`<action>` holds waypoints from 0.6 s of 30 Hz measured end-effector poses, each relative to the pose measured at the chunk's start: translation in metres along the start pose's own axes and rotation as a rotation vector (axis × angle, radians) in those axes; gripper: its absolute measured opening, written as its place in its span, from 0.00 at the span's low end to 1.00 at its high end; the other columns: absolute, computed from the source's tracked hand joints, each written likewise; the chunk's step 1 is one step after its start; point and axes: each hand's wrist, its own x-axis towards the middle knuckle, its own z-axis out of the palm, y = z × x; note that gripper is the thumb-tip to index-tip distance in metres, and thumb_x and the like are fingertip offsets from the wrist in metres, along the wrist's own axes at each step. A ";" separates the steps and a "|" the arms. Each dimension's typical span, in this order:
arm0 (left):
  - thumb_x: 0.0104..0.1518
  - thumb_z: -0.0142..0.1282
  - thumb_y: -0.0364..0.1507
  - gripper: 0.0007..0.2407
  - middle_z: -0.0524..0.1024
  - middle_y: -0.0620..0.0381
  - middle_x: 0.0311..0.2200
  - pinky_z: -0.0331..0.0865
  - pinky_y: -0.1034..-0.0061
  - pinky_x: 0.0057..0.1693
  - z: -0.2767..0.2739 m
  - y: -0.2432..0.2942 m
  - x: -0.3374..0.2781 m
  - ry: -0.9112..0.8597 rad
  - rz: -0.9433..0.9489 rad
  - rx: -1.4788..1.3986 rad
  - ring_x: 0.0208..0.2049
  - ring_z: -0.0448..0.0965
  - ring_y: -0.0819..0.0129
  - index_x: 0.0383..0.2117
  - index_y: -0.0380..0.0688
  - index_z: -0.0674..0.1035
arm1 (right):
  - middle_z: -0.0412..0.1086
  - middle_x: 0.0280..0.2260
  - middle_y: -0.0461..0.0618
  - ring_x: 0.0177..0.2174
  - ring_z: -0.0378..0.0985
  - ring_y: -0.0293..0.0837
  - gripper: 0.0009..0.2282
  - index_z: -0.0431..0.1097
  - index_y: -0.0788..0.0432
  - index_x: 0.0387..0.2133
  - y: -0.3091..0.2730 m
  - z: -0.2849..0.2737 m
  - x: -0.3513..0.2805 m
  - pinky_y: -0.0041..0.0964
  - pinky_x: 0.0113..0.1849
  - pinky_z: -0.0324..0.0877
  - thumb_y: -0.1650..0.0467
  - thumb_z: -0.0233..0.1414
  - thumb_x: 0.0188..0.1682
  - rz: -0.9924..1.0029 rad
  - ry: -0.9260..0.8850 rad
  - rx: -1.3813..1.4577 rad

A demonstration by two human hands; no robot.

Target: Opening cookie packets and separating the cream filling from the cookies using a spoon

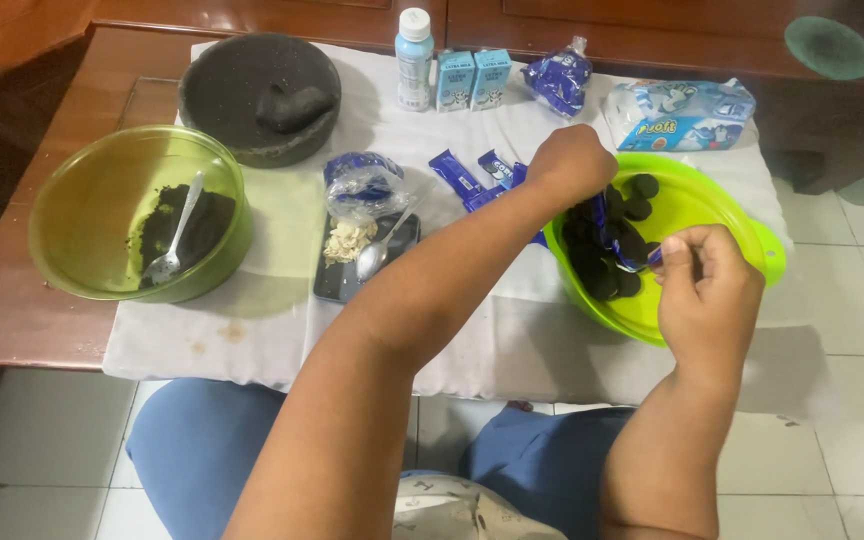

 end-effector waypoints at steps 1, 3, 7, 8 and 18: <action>0.49 0.53 0.30 0.13 0.84 0.44 0.36 0.77 0.64 0.46 -0.001 0.003 -0.002 -0.001 0.000 0.002 0.36 0.84 0.50 0.34 0.34 0.85 | 0.72 0.28 0.56 0.27 0.74 0.45 0.02 0.68 0.72 0.36 0.001 0.000 0.000 0.35 0.33 0.68 0.83 0.53 0.58 0.001 0.001 0.001; 0.50 0.54 0.28 0.12 0.84 0.44 0.34 0.77 0.68 0.46 -0.003 0.009 -0.006 -0.037 -0.014 0.013 0.34 0.85 0.54 0.34 0.33 0.85 | 0.72 0.27 0.56 0.25 0.73 0.44 0.02 0.69 0.72 0.36 0.001 -0.001 0.001 0.35 0.31 0.68 0.83 0.54 0.59 -0.016 0.025 -0.048; 0.49 0.53 0.27 0.13 0.84 0.45 0.38 0.77 0.65 0.48 -0.005 0.015 -0.016 -0.040 0.032 0.003 0.39 0.85 0.52 0.38 0.38 0.83 | 0.72 0.29 0.57 0.26 0.74 0.43 0.02 0.69 0.72 0.37 0.002 -0.002 0.000 0.34 0.33 0.69 0.83 0.52 0.60 0.020 0.036 0.018; 0.49 0.52 0.26 0.12 0.83 0.44 0.37 0.77 0.65 0.47 -0.007 0.019 -0.021 -0.037 0.063 -0.002 0.38 0.84 0.52 0.38 0.37 0.83 | 0.72 0.29 0.56 0.26 0.75 0.43 0.02 0.68 0.71 0.38 0.004 -0.002 0.000 0.34 0.33 0.70 0.83 0.52 0.60 0.019 0.040 0.032; 0.57 0.53 0.28 0.12 0.85 0.58 0.28 0.75 0.67 0.37 -0.027 0.018 -0.063 0.011 0.618 -0.215 0.26 0.85 0.64 0.46 0.57 0.73 | 0.73 0.49 0.57 0.31 0.70 0.36 0.02 0.65 0.65 0.43 -0.001 0.007 0.002 0.26 0.31 0.70 0.80 0.48 0.62 0.130 0.123 0.344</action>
